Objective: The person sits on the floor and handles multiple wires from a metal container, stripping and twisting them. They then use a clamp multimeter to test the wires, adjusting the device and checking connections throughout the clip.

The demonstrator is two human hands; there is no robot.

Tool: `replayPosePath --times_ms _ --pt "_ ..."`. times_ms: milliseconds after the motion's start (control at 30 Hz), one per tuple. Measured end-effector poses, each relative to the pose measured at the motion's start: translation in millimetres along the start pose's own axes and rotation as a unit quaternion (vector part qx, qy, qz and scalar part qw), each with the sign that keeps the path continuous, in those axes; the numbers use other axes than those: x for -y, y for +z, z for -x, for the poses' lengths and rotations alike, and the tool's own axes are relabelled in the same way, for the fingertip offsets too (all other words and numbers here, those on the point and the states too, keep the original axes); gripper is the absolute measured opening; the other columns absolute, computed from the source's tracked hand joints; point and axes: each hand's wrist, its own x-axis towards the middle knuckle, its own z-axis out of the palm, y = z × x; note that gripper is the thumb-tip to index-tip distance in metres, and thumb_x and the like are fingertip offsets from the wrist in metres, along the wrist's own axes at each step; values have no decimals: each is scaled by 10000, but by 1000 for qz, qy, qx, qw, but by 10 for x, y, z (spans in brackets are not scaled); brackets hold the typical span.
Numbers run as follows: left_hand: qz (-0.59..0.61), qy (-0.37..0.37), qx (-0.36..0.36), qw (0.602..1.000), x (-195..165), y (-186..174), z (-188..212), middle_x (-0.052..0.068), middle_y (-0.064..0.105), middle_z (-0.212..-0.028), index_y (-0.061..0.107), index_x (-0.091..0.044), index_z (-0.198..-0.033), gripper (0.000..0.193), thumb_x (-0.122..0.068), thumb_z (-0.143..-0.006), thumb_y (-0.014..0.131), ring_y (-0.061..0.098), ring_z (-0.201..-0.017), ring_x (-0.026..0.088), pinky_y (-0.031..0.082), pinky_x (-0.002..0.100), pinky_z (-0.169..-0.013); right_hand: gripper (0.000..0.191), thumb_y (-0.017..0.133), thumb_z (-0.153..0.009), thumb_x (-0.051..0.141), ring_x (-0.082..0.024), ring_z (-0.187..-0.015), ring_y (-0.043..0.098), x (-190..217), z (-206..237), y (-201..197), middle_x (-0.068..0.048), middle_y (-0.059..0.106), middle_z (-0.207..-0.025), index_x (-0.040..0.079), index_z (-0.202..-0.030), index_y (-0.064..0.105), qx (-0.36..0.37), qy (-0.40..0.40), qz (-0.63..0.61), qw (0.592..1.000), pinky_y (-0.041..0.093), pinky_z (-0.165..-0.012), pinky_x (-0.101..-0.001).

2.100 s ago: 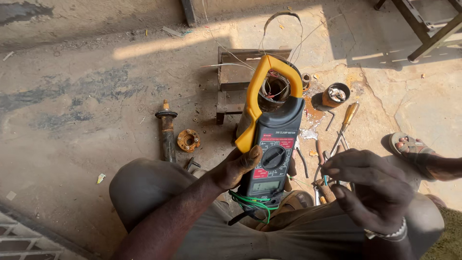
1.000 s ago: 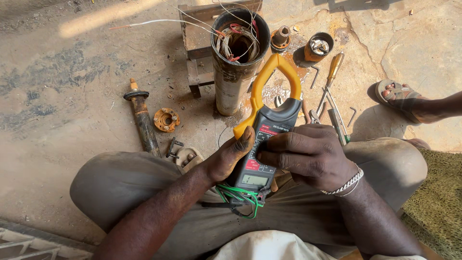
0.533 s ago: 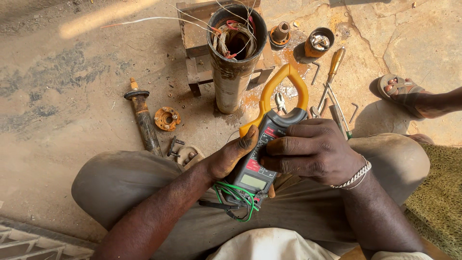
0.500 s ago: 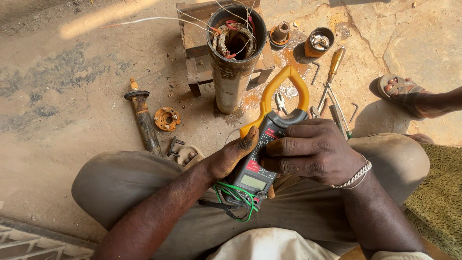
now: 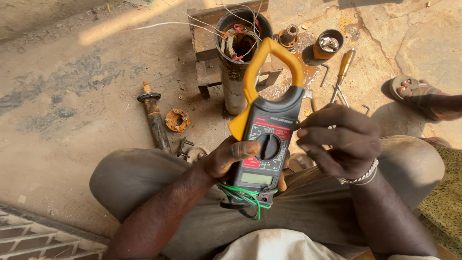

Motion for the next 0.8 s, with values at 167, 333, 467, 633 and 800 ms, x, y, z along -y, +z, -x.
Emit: replayPosePath --times_ms 167,333,467,633,800 --pt "101 229 6 968 -297 247 66 150 511 -1435 298 -161 -1627 1012 -599 -861 793 529 -1365 412 526 541 -1116 805 788 -938 510 -174 -1214 569 4 -41 166 -170 527 -1383 0 -1458 448 68 211 -368 903 508 -1059 -381" --pt "-41 412 -90 906 -504 187 22 23 415 -1578 340 -363 -1575 970 -431 -804 924 225 -1605 383 336 614 -1292 731 725 -926 522 -304 -1221 536 121 -32 475 -233 554 -1295 -79 -1280 506 257 100 -405 872 418 -1003 -443" --pt "-106 464 -154 866 -611 94 137 12 381 -1577 352 -408 -1499 911 -415 -784 916 233 -1609 396 364 647 -1257 287 774 -930 291 -228 -840 693 -6 17 287 -104 735 -915 14 -984 720 264 152 -258 917 535 -763 -384" --pt "-124 543 -181 811 -833 -72 337 -10 347 -1611 315 -390 -1590 960 -382 -844 918 256 -1622 313 377 548 -1309 327 773 -857 332 -110 -554 594 -333 241 -299 -83 717 -768 18 -889 687 -45 139 -320 936 437 -479 -268" --pt "3 558 -163 814 -1002 -328 603 162 325 -1686 272 -124 -1658 1080 -429 -824 887 299 -1568 290 426 479 -1277 348 753 -906 358 -206 -707 638 -830 513 -805 -117 706 -870 36 -1021 692 -265 274 -153 912 484 -621 -362"
